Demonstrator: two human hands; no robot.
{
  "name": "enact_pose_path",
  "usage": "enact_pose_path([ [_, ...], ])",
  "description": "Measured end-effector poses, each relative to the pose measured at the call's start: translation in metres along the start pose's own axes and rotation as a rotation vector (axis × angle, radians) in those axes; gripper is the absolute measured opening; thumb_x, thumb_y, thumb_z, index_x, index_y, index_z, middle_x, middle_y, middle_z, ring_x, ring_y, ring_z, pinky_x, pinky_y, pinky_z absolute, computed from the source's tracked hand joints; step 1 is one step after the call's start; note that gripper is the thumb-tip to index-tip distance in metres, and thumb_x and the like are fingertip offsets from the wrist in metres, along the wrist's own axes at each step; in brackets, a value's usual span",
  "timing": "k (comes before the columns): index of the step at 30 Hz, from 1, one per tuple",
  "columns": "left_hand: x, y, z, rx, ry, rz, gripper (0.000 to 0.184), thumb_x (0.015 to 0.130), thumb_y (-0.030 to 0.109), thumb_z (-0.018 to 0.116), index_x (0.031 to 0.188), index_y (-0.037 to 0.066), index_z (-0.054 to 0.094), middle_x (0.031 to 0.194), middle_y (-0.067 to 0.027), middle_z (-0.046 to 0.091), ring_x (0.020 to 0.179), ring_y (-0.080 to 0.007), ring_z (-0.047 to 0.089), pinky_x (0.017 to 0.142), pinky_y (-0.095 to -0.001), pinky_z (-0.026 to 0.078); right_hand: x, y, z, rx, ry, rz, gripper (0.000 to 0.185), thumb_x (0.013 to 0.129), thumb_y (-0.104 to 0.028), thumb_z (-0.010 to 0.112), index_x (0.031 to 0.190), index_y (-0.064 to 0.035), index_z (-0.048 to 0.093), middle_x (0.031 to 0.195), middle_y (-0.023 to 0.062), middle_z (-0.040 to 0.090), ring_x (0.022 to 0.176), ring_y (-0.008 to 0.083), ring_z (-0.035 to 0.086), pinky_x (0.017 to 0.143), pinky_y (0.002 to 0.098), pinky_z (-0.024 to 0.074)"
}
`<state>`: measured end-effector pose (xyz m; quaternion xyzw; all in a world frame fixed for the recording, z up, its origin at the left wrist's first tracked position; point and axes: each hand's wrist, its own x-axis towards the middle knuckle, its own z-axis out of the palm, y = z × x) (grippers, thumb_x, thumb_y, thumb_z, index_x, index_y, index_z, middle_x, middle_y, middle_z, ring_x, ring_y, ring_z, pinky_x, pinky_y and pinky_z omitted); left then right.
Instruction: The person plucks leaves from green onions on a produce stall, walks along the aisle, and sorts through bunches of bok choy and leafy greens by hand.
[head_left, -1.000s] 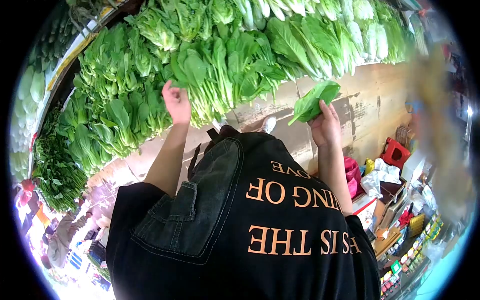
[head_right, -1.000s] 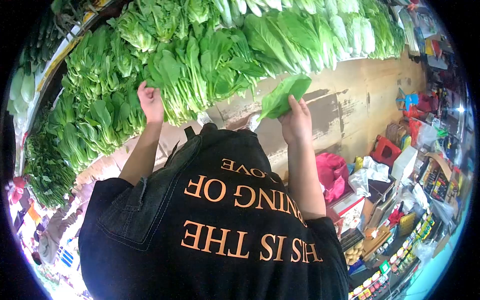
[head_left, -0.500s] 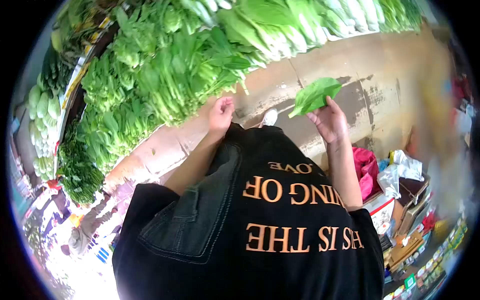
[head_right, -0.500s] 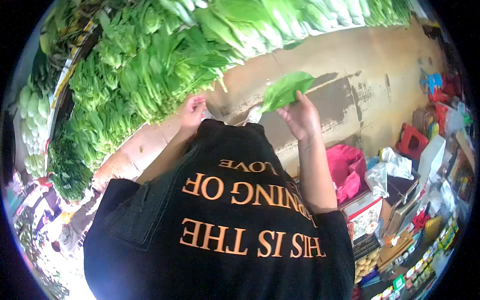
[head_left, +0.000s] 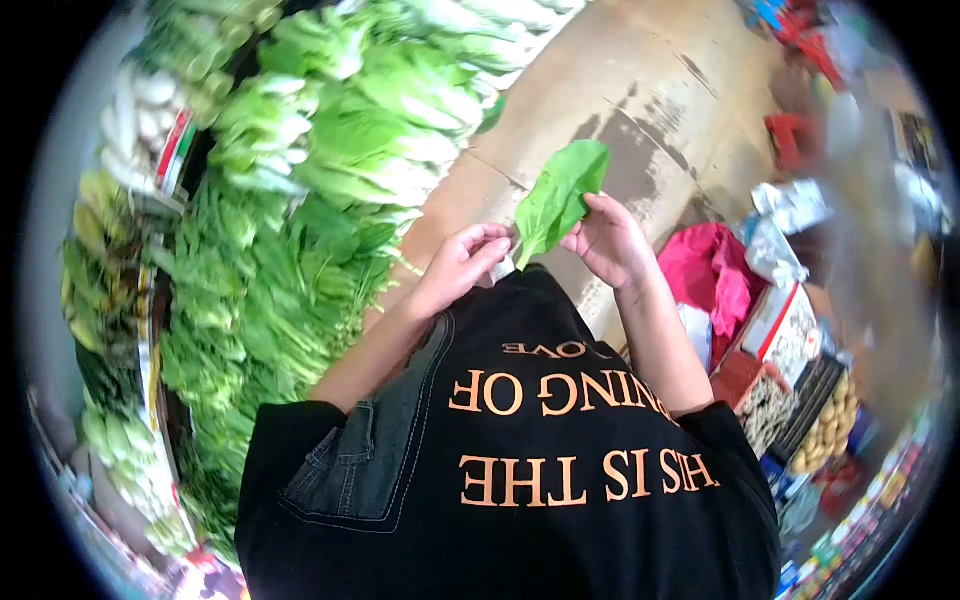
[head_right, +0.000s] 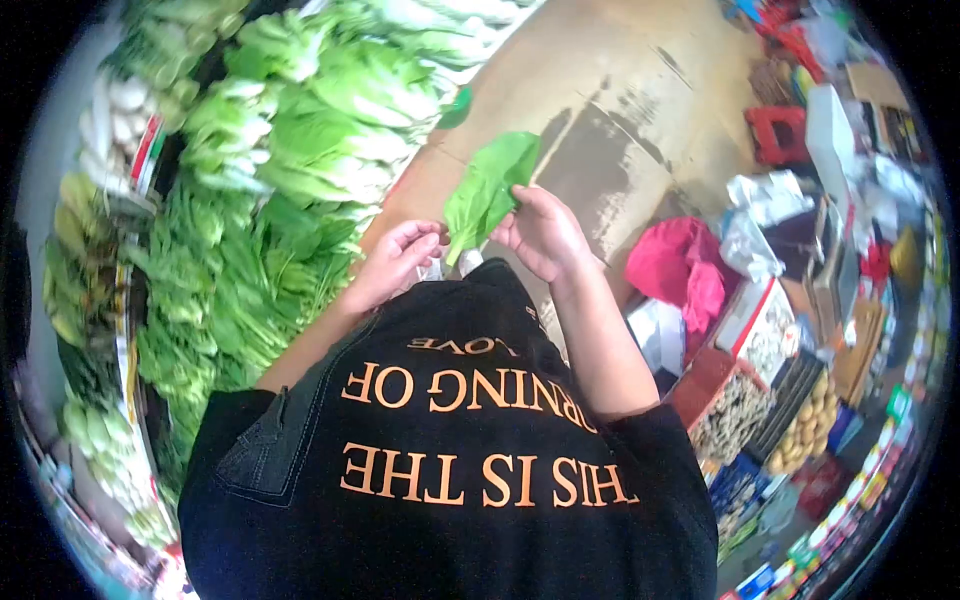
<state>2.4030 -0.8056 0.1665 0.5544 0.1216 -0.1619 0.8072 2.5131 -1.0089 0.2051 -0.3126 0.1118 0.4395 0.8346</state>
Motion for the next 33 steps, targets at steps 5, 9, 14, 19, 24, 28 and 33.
enact_pose_path([
  [5, 0.071, 0.049, 0.067, -0.04, -0.274, -0.026, 0.026, 0.087, 0.01, 0.058, 0.108, -0.003, 0.054, 0.097, -0.0049, 0.06, 0.086, -0.0093, 0.056, 0.08, -0.0228, 0.045, -0.034, -0.052, -0.013, 0.013, 0.09, -0.252, 0.033, 0.09, -0.015, 0.044, 0.118, 0.0026, 0.045, 0.111, 0.0156, 0.055, 0.096, 0.0246, 0.059, 0.082, 0.0366, 0.0492],
  [9, 0.147, 0.046, 0.131, 0.056, -0.404, -0.061, 0.025, 0.085, 0.009, 0.061, 0.106, -0.003, 0.056, 0.095, -0.0052, 0.062, 0.084, -0.0086, 0.057, 0.076, -0.0222, 0.046, -0.055, -0.098, -0.071, 0.094, 0.114, -0.402, 0.031, 0.09, -0.012, 0.044, 0.117, 0.0012, 0.045, 0.111, 0.0144, 0.056, 0.097, 0.0245, 0.059, 0.083, 0.0378, 0.0491],
  [14, 0.244, 0.044, 0.23, 0.28, -0.482, -0.139, 0.022, 0.084, 0.008, 0.062, 0.102, -0.002, 0.058, 0.089, -0.0042, 0.064, 0.078, -0.0072, 0.058, 0.071, -0.0214, 0.046, -0.094, -0.183, -0.15, 0.109, 0.255, -0.558, 0.029, 0.091, -0.011, 0.044, 0.118, -0.0012, 0.045, 0.112, 0.0145, 0.056, 0.098, 0.0249, 0.059, 0.085, 0.0385, 0.049],
  [19, 0.329, 0.053, 0.34, 0.44, -0.566, -0.142, 0.019, 0.084, 0.01, 0.062, 0.099, -0.001, 0.059, 0.085, -0.0032, 0.064, 0.074, -0.0063, 0.058, 0.066, -0.02, 0.045, -0.142, -0.273, -0.23, 0.048, 0.435, -0.719, 0.025, 0.091, -0.011, 0.046, 0.115, -0.0056, 0.051, 0.106, 0.0072, 0.06, 0.091, 0.0162, 0.06, 0.075, 0.0295, 0.0525],
  [24, 0.403, 0.062, 0.419, 0.491, -0.673, -0.229, 0.018, 0.085, 0.01, 0.061, 0.099, -0.002, 0.058, 0.085, -0.005, 0.065, 0.073, -0.0068, 0.059, 0.064, -0.0188, 0.044, -0.161, -0.352, -0.275, 0.119, 0.498, -0.875, 0.024, 0.091, -0.01, 0.047, 0.113, -0.002, 0.051, 0.102, 0.009, 0.061, 0.087, 0.0168, 0.063, 0.071, 0.0279, 0.0545],
  [28, 0.487, 0.058, 0.456, 0.457, -0.762, -0.285, 0.02, 0.085, 0.008, 0.06, 0.1, -0.004, 0.057, 0.085, -0.0069, 0.065, 0.076, -0.0087, 0.06, 0.066, -0.0203, 0.046, -0.148, -0.415, -0.321, 0.162, 0.55, -0.902, 0.022, 0.091, -0.012, 0.049, 0.111, -0.0038, 0.053, 0.103, 0.0061, 0.061, 0.091, 0.0145, 0.06, 0.076, 0.03, 0.0505],
  [33, 0.614, 0.071, 0.505, 0.405, -0.819, -0.283, 0.022, 0.084, 0.006, 0.061, 0.103, -0.005, 0.056, 0.086, -0.0074, 0.065, 0.077, -0.0098, 0.061, 0.07, -0.0219, 0.048, -0.117, -0.519, -0.38, 0.165, 0.661, -0.85, 0.017, 0.091, -0.018, 0.048, 0.105, -0.01, 0.055, 0.096, 0.0028, 0.061, 0.08, 0.0138, 0.058, 0.071, 0.0317, 0.0463],
])
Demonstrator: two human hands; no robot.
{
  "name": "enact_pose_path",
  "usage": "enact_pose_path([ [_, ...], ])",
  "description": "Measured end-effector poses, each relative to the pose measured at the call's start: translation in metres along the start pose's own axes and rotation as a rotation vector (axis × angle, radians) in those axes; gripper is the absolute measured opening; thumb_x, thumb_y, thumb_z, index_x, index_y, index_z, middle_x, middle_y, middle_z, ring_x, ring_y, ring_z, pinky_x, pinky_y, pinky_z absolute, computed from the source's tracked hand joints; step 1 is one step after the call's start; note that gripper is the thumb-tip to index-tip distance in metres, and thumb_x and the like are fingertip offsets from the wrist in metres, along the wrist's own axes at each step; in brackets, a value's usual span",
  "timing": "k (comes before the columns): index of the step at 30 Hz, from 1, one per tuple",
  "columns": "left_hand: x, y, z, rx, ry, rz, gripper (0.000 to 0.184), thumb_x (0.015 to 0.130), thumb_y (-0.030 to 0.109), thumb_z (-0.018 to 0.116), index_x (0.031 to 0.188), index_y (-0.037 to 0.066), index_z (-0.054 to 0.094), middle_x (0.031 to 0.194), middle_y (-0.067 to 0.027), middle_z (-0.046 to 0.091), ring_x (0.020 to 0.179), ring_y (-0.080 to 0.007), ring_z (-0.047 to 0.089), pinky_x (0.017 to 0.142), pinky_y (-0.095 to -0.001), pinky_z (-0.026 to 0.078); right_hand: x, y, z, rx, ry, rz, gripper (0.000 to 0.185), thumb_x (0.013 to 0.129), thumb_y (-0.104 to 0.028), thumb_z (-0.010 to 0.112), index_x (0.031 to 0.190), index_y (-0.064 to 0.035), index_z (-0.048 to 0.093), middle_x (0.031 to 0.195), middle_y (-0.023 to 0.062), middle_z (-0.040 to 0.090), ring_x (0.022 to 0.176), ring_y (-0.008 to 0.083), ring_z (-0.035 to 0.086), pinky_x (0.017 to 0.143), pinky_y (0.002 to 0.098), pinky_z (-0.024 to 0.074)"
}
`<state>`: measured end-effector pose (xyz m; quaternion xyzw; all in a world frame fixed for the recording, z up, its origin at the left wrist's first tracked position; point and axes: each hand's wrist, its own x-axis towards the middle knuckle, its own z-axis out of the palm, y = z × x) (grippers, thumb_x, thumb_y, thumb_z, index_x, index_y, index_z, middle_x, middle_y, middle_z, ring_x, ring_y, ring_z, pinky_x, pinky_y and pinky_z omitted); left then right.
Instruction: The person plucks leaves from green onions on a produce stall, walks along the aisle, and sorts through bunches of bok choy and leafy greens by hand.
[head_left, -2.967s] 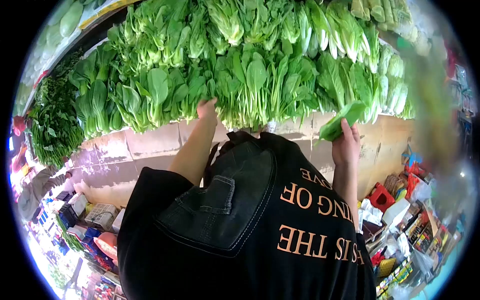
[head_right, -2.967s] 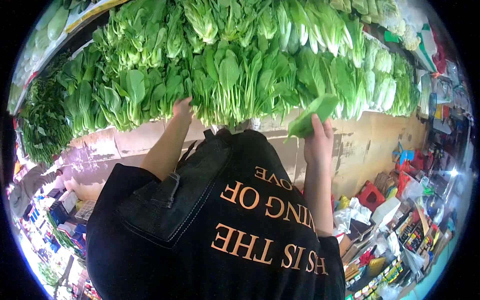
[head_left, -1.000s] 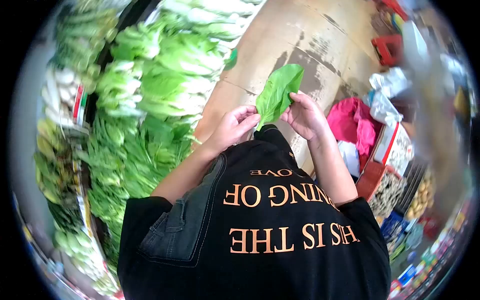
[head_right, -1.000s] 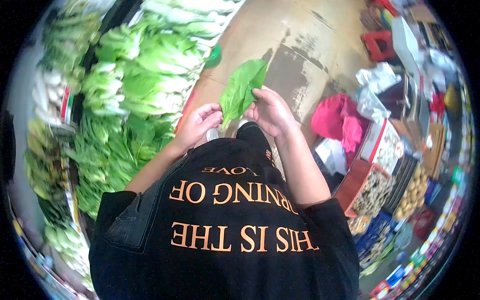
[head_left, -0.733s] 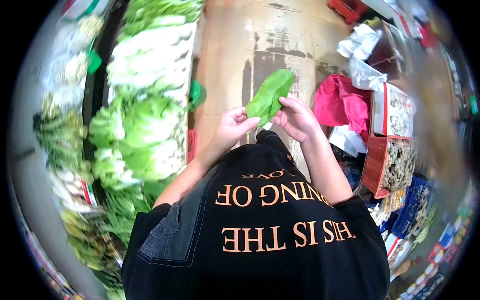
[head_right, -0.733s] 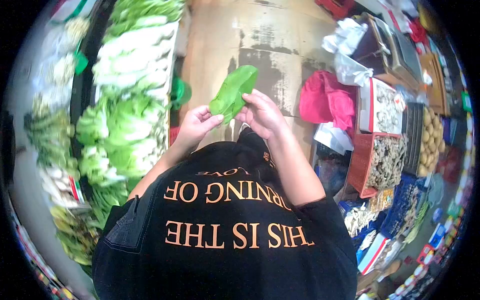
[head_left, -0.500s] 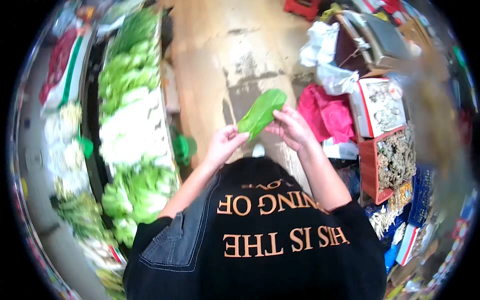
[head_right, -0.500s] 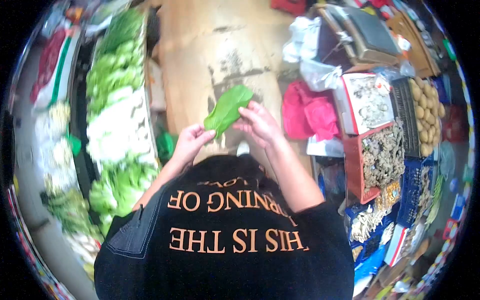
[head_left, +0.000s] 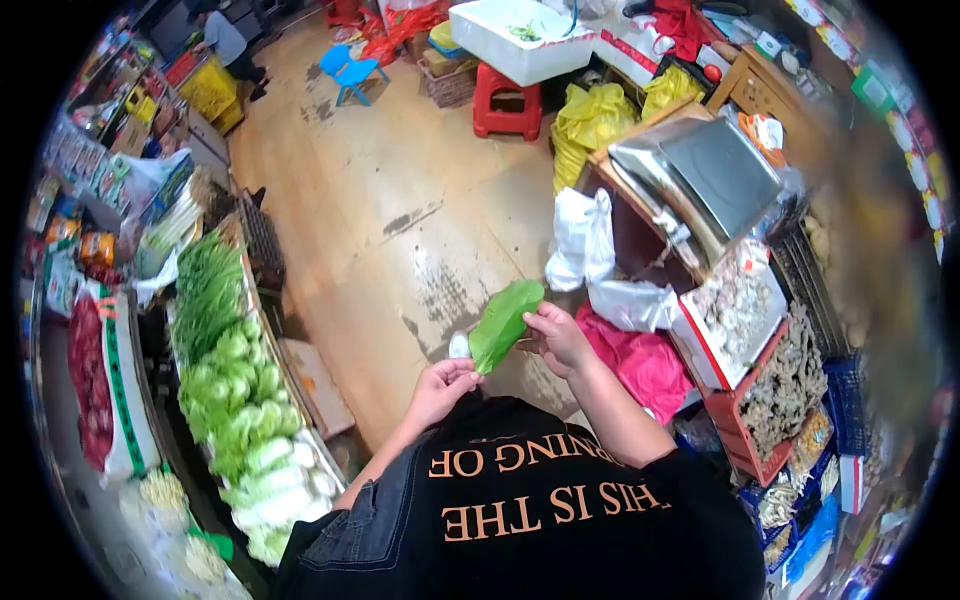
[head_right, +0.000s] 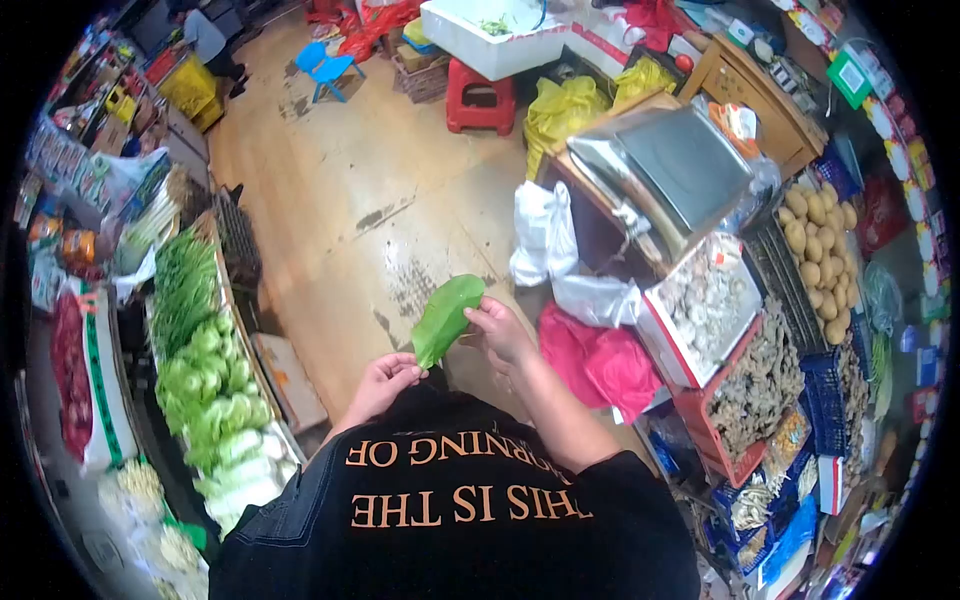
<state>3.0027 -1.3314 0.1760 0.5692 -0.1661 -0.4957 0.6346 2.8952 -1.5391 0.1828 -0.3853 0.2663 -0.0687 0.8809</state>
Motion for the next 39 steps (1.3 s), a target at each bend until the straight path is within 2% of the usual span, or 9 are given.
enact_pose_path([
  [11, 0.291, 0.168, -0.091, 0.253, -0.134, 0.029, 0.02, 0.082, 0.007, 0.061, 0.099, -0.004, 0.061, 0.081, -0.005, 0.065, 0.07, -0.0079, 0.059, 0.064, -0.0209, 0.047, 0.186, -0.149, 0.002, -0.021, 0.414, -0.222, 0.033, 0.092, -0.02, 0.048, 0.122, -0.0078, 0.042, 0.106, 0.0067, 0.053, 0.083, 0.0153, 0.056, 0.072, 0.03, 0.0475],
  [12, 0.318, 0.178, -0.094, 0.258, -0.157, 0.036, 0.021, 0.082, 0.008, 0.061, 0.1, -0.003, 0.06, 0.082, -0.0054, 0.065, 0.072, -0.0089, 0.059, 0.066, -0.0218, 0.046, 0.196, -0.155, -0.005, 0.026, 0.431, -0.217, 0.026, 0.092, -0.019, 0.05, 0.116, -0.0085, 0.047, 0.097, 0.0046, 0.057, 0.076, 0.0127, 0.058, 0.066, 0.0265, 0.049],
  [16, 0.42, 0.221, -0.082, 0.275, -0.146, 0.027, 0.023, 0.082, 0.011, 0.061, 0.101, -0.003, 0.059, 0.083, -0.0059, 0.064, 0.071, -0.0091, 0.058, 0.067, -0.0218, 0.046, 0.243, -0.178, -0.043, 0.064, 0.468, -0.156, 0.021, 0.091, -0.018, 0.051, 0.11, -0.0085, 0.051, 0.092, 0.0046, 0.058, 0.075, 0.0134, 0.058, 0.066, 0.027, 0.0488],
  [21, 0.532, 0.261, -0.067, 0.227, -0.109, -0.063, 0.025, 0.083, 0.012, 0.06, 0.103, -0.001, 0.057, 0.082, -0.0039, 0.062, 0.065, -0.0064, 0.052, 0.064, -0.0206, 0.044, 0.305, -0.233, -0.074, 0.167, 0.485, -0.287, 0.021, 0.092, -0.019, 0.05, 0.11, -0.009, 0.051, 0.091, 0.0038, 0.057, 0.076, 0.0131, 0.055, 0.066, 0.0275, 0.0479],
  [26, 0.669, 0.292, -0.067, 0.313, -0.124, -0.054, 0.018, 0.086, 0.024, 0.058, 0.097, 0.01, 0.058, 0.083, 0.0015, 0.061, 0.063, -0.0048, 0.051, 0.059, -0.0177, 0.041, 0.338, -0.276, -0.081, 0.171, 0.604, -0.376, 0.021, 0.092, -0.017, 0.048, 0.11, -0.0088, 0.053, 0.092, 0.0028, 0.058, 0.075, 0.0109, 0.055, 0.069, 0.0262, 0.0466],
  [31, 0.844, 0.33, -0.063, 0.335, -0.184, 0.033, 0.015, 0.086, 0.017, 0.057, 0.098, 0.007, 0.059, 0.077, -0.0012, 0.062, 0.061, -0.0063, 0.054, 0.052, -0.0178, 0.042, 0.345, -0.253, -0.1, 0.07, 0.823, -0.263, 0.022, 0.091, -0.018, 0.05, 0.111, -0.0095, 0.054, 0.09, 0.0021, 0.059, 0.075, 0.0095, 0.055, 0.069, 0.0236, 0.0463],
  [36, 1.036, 0.351, -0.067, 0.478, -0.21, 0.146, 0.019, 0.088, 0.022, 0.057, 0.095, 0.006, 0.06, 0.072, -0.001, 0.059, 0.057, -0.0078, 0.052, 0.049, -0.02, 0.043, 0.341, -0.192, -0.083, 0.301, 1.339, -0.239, 0.023, 0.09, -0.02, 0.051, 0.11, -0.0083, 0.055, 0.087, 0.0033, 0.06, 0.071, 0.011, 0.057, 0.063, 0.0233, 0.045],
  [37, 1.046, 0.365, -0.053, 0.473, -0.064, 0.057, 0.015, 0.085, 0.019, 0.058, 0.094, 0.007, 0.061, 0.072, -0.0004, 0.057, 0.058, -0.009, 0.051, 0.048, -0.0213, 0.041, 0.342, -0.178, -0.073, 0.352, 1.44, -0.229, 0.023, 0.09, -0.021, 0.051, 0.109, -0.008, 0.055, 0.087, 0.0036, 0.06, 0.071, 0.0114, 0.057, 0.062, 0.0233, 0.0446],
  [39, 1.108, 0.365, -0.061, 0.392, -0.044, -0.003, 0.017, 0.081, 0.016, 0.057, 0.096, 0.011, 0.06, 0.077, 0.0003, 0.057, 0.07, -0.0115, 0.054, 0.056, -0.0288, 0.042, 0.348, -0.152, -0.051, 0.415, 1.53, -0.136, 0.025, 0.089, -0.019, 0.05, 0.11, -0.0064, 0.054, 0.087, 0.0046, 0.06, 0.071, 0.0122, 0.058, 0.059, 0.0237, 0.0438],
])
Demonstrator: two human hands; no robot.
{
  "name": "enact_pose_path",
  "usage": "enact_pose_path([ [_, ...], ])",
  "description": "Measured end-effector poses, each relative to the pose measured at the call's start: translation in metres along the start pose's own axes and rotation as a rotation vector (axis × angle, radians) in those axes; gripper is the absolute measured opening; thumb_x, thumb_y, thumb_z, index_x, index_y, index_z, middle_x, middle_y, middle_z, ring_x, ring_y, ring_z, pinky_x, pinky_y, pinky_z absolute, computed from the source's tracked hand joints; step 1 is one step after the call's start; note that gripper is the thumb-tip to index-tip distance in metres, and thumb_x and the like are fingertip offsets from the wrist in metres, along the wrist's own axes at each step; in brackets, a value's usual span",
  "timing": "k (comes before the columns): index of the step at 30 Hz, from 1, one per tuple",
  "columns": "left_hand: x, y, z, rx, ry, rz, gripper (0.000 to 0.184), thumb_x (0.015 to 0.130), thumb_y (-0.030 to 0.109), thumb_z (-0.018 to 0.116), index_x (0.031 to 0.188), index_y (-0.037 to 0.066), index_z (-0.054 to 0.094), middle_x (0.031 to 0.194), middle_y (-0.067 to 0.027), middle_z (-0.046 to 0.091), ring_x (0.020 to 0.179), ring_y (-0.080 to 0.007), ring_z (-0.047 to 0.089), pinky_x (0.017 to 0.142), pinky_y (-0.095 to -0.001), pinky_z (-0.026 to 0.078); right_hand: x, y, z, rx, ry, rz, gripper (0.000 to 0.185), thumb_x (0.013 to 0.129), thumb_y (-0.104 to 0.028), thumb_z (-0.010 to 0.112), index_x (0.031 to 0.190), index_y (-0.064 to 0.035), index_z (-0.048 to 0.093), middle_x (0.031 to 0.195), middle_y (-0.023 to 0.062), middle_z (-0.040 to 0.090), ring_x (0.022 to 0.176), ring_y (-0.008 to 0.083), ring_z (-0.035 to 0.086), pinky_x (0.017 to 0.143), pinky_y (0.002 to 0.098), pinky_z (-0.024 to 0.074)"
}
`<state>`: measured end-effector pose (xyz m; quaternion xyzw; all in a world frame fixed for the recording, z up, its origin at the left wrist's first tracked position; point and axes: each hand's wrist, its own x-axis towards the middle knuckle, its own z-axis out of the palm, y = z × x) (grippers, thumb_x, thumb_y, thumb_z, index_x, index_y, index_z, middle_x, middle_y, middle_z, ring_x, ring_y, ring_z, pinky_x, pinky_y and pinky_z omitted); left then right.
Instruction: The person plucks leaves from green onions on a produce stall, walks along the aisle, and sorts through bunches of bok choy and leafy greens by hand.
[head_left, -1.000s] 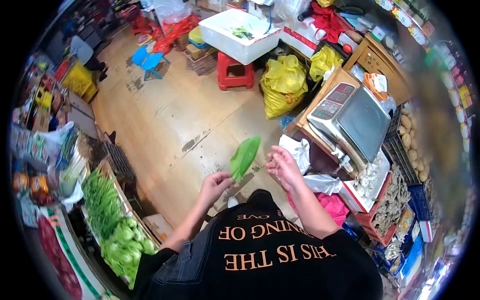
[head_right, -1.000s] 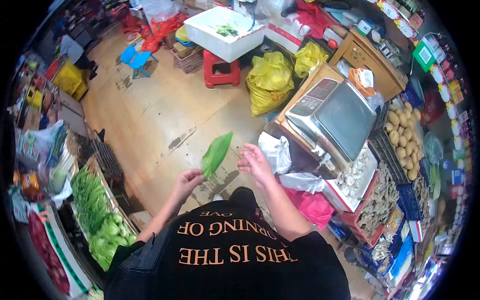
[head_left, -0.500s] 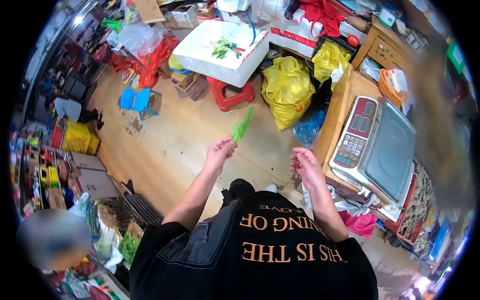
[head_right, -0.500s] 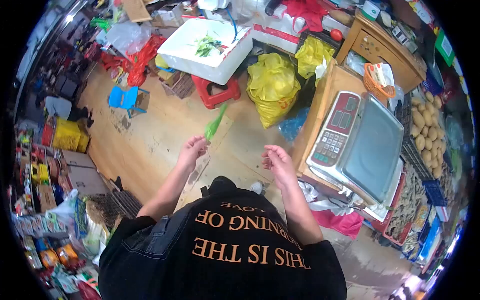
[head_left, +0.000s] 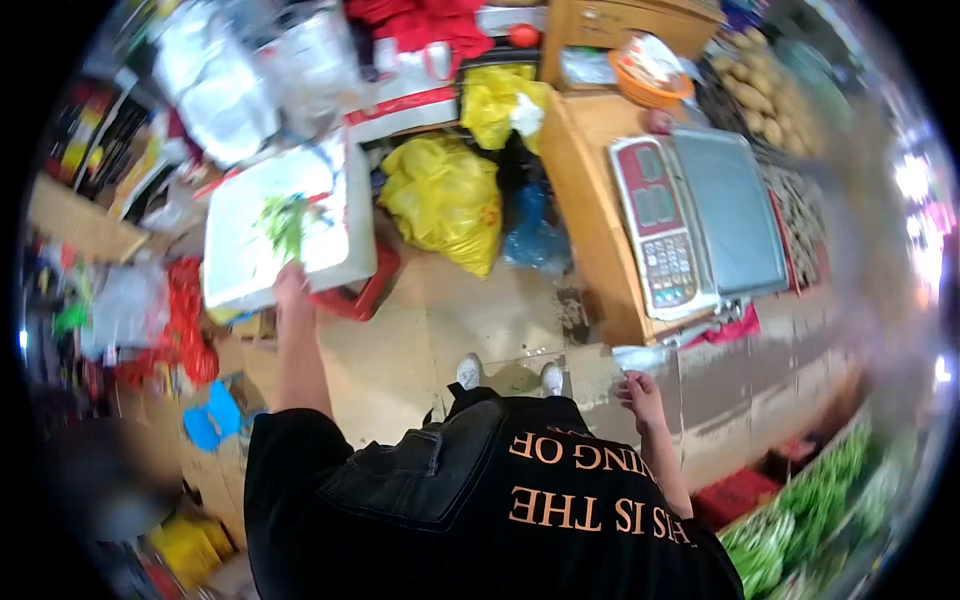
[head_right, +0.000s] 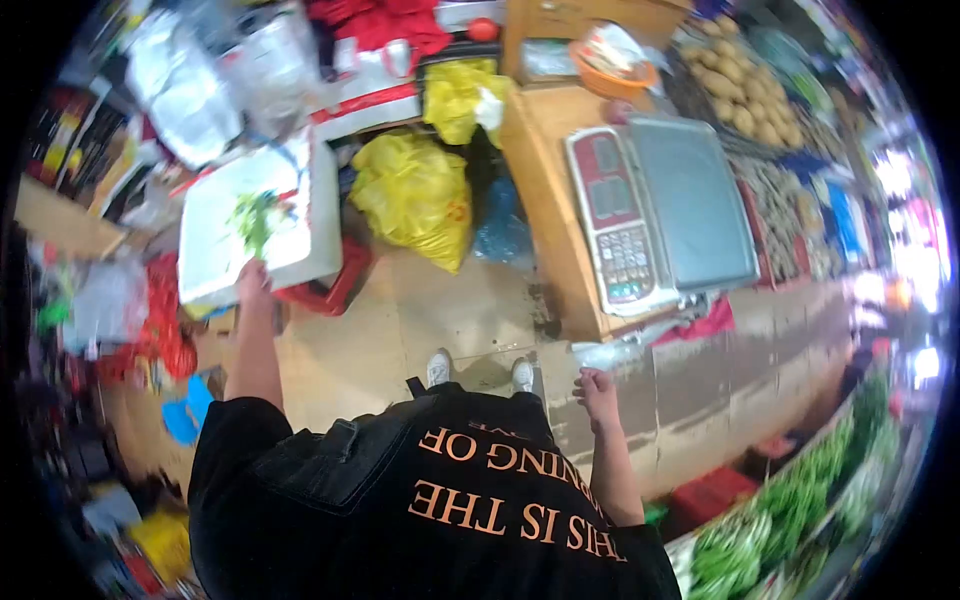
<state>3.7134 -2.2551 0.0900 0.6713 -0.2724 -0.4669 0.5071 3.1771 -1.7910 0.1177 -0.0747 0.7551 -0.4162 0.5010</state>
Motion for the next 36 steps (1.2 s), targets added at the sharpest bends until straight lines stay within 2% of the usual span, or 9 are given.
enact_pose_path([
  [3, 0.095, -0.047, -0.012, -0.13, -0.072, -0.161, 0.041, 0.089, 0.03, 0.041, 0.126, 0.013, 0.04, 0.128, -0.0043, 0.047, 0.11, -0.0202, 0.051, 0.081, -0.0396, 0.044, -0.056, 0.087, -0.028, -0.092, 0.174, 0.194, 0.028, 0.088, -0.021, 0.049, 0.112, -0.0066, 0.054, 0.087, 0.0052, 0.06, 0.07, 0.013, 0.059, 0.055, 0.0247, 0.0442],
  [5, 0.09, -0.066, 0.004, -0.404, -0.312, -0.372, 0.051, 0.091, 0.034, 0.033, 0.137, 0.013, 0.029, 0.145, -0.0061, 0.024, 0.13, -0.025, 0.03, 0.102, -0.0439, 0.028, -0.095, 0.136, -0.039, -0.03, 0.364, 0.298, 0.028, 0.087, -0.02, 0.049, 0.111, -0.0063, 0.055, 0.086, 0.0057, 0.06, 0.069, 0.0141, 0.06, 0.053, 0.0255, 0.044],
  [8, 0.06, -0.133, 0.069, 0.573, -0.346, -0.149, 0.017, 0.087, 0.023, 0.047, 0.093, 0.013, 0.059, 0.081, -0.004, 0.064, 0.066, -0.0152, 0.06, 0.043, -0.0292, 0.043, -0.14, 0.223, -0.045, 0.073, 0.561, 0.441, 0.027, 0.087, -0.021, 0.046, 0.109, -0.0068, 0.055, 0.083, 0.0064, 0.061, 0.065, 0.017, 0.06, 0.05, 0.0273, 0.0437],
  [13, -0.191, -0.221, 0.169, 0.963, -1.252, -0.25, 0.03, 0.082, 0.018, 0.051, 0.11, 0.008, 0.055, 0.08, -0.0073, 0.06, 0.062, -0.0185, 0.057, 0.054, -0.0307, 0.048, -0.196, 0.315, -0.026, 0.36, 0.633, 0.644, 0.028, 0.088, -0.026, 0.044, 0.107, -0.008, 0.054, 0.085, 0.0072, 0.062, 0.066, 0.0189, 0.062, 0.05, 0.0298, 0.0447],
  [16, -0.384, -0.207, 0.226, 1.634, -1.862, 0.273, 0.036, 0.081, 0.025, 0.056, 0.113, 0.008, 0.056, 0.088, -0.0107, 0.064, 0.076, -0.0198, 0.06, 0.066, -0.0308, 0.049, -0.217, 0.348, -0.03, 0.452, 0.565, 0.617, 0.028, 0.088, -0.03, 0.044, 0.105, -0.0089, 0.053, 0.086, 0.0064, 0.062, 0.066, 0.018, 0.062, 0.051, 0.0315, 0.0451],
  [18, -0.455, -0.236, 0.243, 1.388, -2.098, 0.496, 0.036, 0.08, 0.025, 0.059, 0.11, 0.004, 0.058, 0.098, -0.016, 0.064, 0.089, -0.0231, 0.063, 0.077, -0.0318, 0.049, -0.228, 0.382, -0.047, 0.467, 0.55, 0.609, 0.026, 0.089, -0.029, 0.044, 0.101, -0.0086, 0.054, 0.084, 0.0056, 0.061, 0.066, 0.0174, 0.062, 0.05, 0.0312, 0.045],
  [32, -0.702, -0.281, 0.367, 1.426, -2.062, 0.704, 0.034, 0.081, 0.03, 0.055, 0.102, 0.004, 0.061, 0.08, -0.0131, 0.064, 0.072, -0.0242, 0.062, 0.067, -0.0347, 0.049, -0.256, 0.546, -0.249, 0.522, 0.984, 0.697, 0.02, 0.085, -0.023, 0.047, 0.086, -0.0064, 0.059, 0.067, 0.0051, 0.061, 0.055, 0.0166, 0.061, 0.043, 0.0299, 0.0437],
  [33, -0.667, -0.324, 0.392, 1.414, -2.09, 0.96, 0.034, 0.08, 0.031, 0.056, 0.101, 0.004, 0.062, 0.082, -0.0129, 0.066, 0.074, -0.0242, 0.063, 0.068, -0.0357, 0.05, -0.241, 0.552, -0.256, 0.497, 0.944, 0.722, 0.02, 0.085, -0.024, 0.047, 0.087, -0.0073, 0.059, 0.068, 0.005, 0.061, 0.056, 0.0161, 0.062, 0.043, 0.0302, 0.0441],
  [36, -0.675, -0.34, 0.43, 1.724, -1.984, 0.702, 0.034, 0.079, 0.031, 0.058, 0.099, 0.004, 0.062, 0.084, -0.0145, 0.066, 0.079, -0.025, 0.063, 0.073, -0.0363, 0.049, -0.188, 0.574, -0.283, 0.522, 0.849, 0.673, 0.021, 0.085, -0.026, 0.047, 0.089, -0.0095, 0.06, 0.071, 0.0045, 0.062, 0.06, 0.0151, 0.062, 0.044, 0.0309, 0.045],
])
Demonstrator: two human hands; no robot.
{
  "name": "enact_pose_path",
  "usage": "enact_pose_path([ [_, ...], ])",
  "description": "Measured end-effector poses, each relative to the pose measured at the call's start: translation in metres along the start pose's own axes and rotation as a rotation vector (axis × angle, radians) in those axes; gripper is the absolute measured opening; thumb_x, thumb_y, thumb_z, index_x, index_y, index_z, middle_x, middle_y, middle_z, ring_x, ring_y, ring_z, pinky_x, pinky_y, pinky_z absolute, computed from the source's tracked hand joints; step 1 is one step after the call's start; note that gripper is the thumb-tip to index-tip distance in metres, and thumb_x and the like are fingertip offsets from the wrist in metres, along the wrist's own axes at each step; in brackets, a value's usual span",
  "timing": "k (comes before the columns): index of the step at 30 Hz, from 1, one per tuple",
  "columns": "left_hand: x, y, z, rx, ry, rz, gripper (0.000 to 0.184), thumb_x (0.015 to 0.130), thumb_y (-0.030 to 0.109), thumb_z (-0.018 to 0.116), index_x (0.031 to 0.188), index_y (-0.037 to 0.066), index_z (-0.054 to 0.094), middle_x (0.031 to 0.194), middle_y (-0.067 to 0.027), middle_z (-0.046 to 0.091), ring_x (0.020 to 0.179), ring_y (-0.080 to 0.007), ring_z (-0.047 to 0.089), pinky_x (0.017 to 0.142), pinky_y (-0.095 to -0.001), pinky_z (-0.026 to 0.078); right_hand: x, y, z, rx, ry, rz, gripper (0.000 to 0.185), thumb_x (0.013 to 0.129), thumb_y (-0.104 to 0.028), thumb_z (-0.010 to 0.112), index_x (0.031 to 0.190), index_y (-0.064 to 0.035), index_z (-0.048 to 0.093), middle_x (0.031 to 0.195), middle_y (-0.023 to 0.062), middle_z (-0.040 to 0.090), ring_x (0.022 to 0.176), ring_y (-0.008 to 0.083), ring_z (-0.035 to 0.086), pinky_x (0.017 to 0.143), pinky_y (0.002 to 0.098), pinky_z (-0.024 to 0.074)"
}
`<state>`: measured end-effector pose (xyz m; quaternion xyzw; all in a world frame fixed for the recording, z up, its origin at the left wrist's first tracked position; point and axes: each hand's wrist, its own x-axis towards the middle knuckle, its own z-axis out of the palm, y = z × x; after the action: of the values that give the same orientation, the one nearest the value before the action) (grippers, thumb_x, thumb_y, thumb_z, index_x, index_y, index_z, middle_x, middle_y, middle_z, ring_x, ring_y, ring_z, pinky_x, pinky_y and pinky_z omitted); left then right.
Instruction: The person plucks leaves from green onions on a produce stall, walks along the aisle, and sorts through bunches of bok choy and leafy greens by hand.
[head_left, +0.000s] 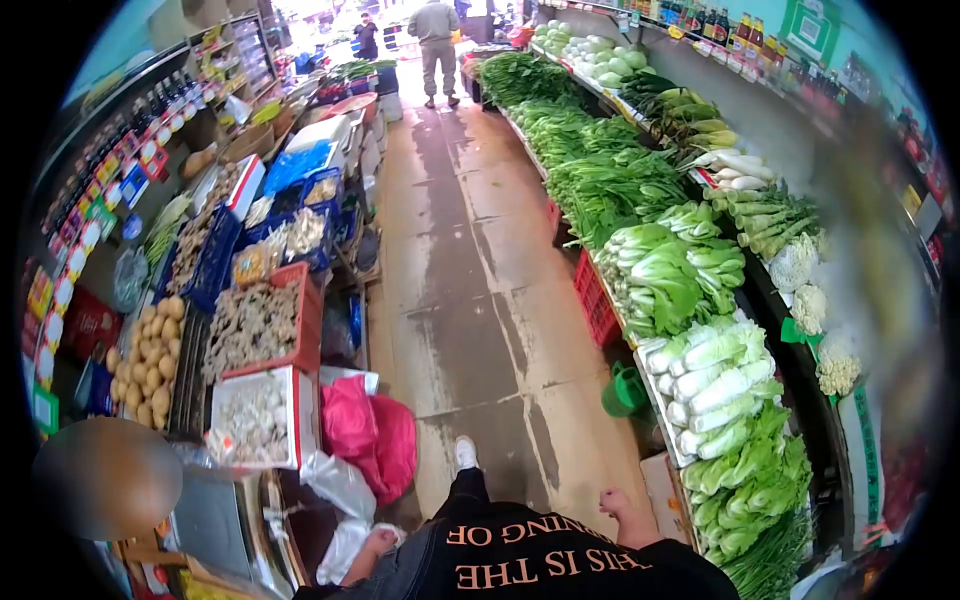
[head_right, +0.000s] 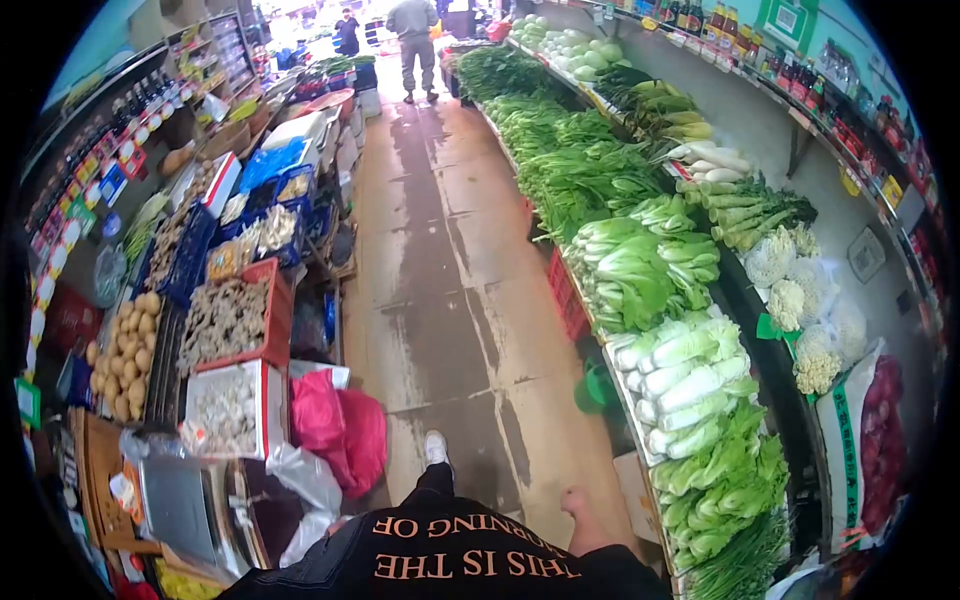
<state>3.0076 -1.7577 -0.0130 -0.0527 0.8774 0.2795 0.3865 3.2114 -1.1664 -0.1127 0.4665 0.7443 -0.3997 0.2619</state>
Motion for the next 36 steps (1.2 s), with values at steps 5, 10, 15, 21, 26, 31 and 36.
enact_pose_path([
  [5, 0.116, 0.032, -0.062, 0.099, -0.092, 0.011, 0.031, 0.08, 0.03, 0.057, 0.095, 0.003, 0.061, 0.083, -0.0153, 0.064, 0.078, -0.0265, 0.063, 0.071, -0.037, 0.049, 0.003, -0.12, -0.033, 0.116, -0.107, 0.096, 0.022, 0.084, -0.027, 0.047, 0.089, -0.0105, 0.06, 0.073, 0.0037, 0.063, 0.06, 0.015, 0.061, 0.043, 0.0308, 0.0436],
  [10, 0.28, 0.131, -0.139, 0.075, -0.003, 0.408, 0.029, 0.081, 0.029, 0.056, 0.091, 0.001, 0.06, 0.081, -0.0162, 0.063, 0.076, -0.028, 0.062, 0.069, -0.0376, 0.048, 0.036, -0.222, -0.106, -0.102, 0.168, -0.092, 0.04, 0.086, -0.031, 0.039, 0.089, -0.0014, 0.065, 0.091, 0.0229, 0.062, 0.083, 0.0363, 0.061, 0.08, 0.0448, 0.0451],
  [15, 0.354, 0.352, -0.205, -0.087, 0.032, 0.422, 0.024, 0.084, 0.022, 0.056, 0.091, -0.001, 0.058, 0.075, -0.0105, 0.061, 0.07, -0.02, 0.06, 0.062, -0.0321, 0.046, 0.078, -0.325, -0.127, 0.396, 0.291, -0.202, 0.028, 0.084, -0.019, 0.047, 0.099, 0.0014, 0.059, 0.089, 0.0183, 0.061, 0.076, 0.0296, 0.061, 0.07, 0.0363, 0.0487],
  [21, 0.425, 0.488, -0.21, -0.347, -0.036, 0.408, 0.031, 0.086, 0.019, 0.055, 0.108, -0.002, 0.054, 0.081, -0.0071, 0.06, 0.067, -0.0142, 0.057, 0.059, -0.0265, 0.046, 0.168, -0.365, -0.145, 0.496, 0.136, -0.086, 0.024, 0.083, -0.015, 0.051, 0.097, 0.0007, 0.06, 0.083, 0.0133, 0.062, 0.064, 0.0206, 0.06, 0.06, 0.0317, 0.0495],
  [26, 0.465, 0.485, -0.224, -0.042, -0.194, 0.33, 0.032, 0.087, 0.02, 0.053, 0.109, -0.003, 0.055, 0.083, -0.0066, 0.061, 0.069, -0.0152, 0.058, 0.063, -0.0275, 0.047, 0.263, -0.355, -0.193, 0.112, 0.192, 0.115, 0.021, 0.081, -0.017, 0.046, 0.086, -0.0061, 0.063, 0.062, 0.0106, 0.061, 0.049, 0.0201, 0.059, 0.048, 0.034, 0.047],
  [31, 0.506, 0.512, -0.245, 0.383, -0.314, 0.187, 0.033, 0.087, 0.021, 0.053, 0.111, -0.002, 0.055, 0.085, -0.0076, 0.061, 0.071, -0.015, 0.058, 0.066, -0.0277, 0.047, 0.315, -0.43, -0.267, 0.092, 0.45, -0.052, 0.027, 0.083, -0.019, 0.045, 0.096, -0.0044, 0.063, 0.08, 0.016, 0.064, 0.063, 0.0215, 0.064, 0.063, 0.0332, 0.0493],
  [36, 0.579, 0.598, -0.26, 0.518, -0.369, 0.226, 0.033, 0.087, 0.021, 0.054, 0.112, -0.001, 0.054, 0.086, -0.0086, 0.062, 0.074, -0.0147, 0.058, 0.068, -0.0278, 0.047, 0.348, -0.523, -0.322, 0.457, 0.27, -0.085, 0.028, 0.085, -0.023, 0.048, 0.099, -0.0049, 0.064, 0.092, 0.0162, 0.065, 0.087, 0.0252, 0.063, 0.078, 0.0344, 0.0481],
])
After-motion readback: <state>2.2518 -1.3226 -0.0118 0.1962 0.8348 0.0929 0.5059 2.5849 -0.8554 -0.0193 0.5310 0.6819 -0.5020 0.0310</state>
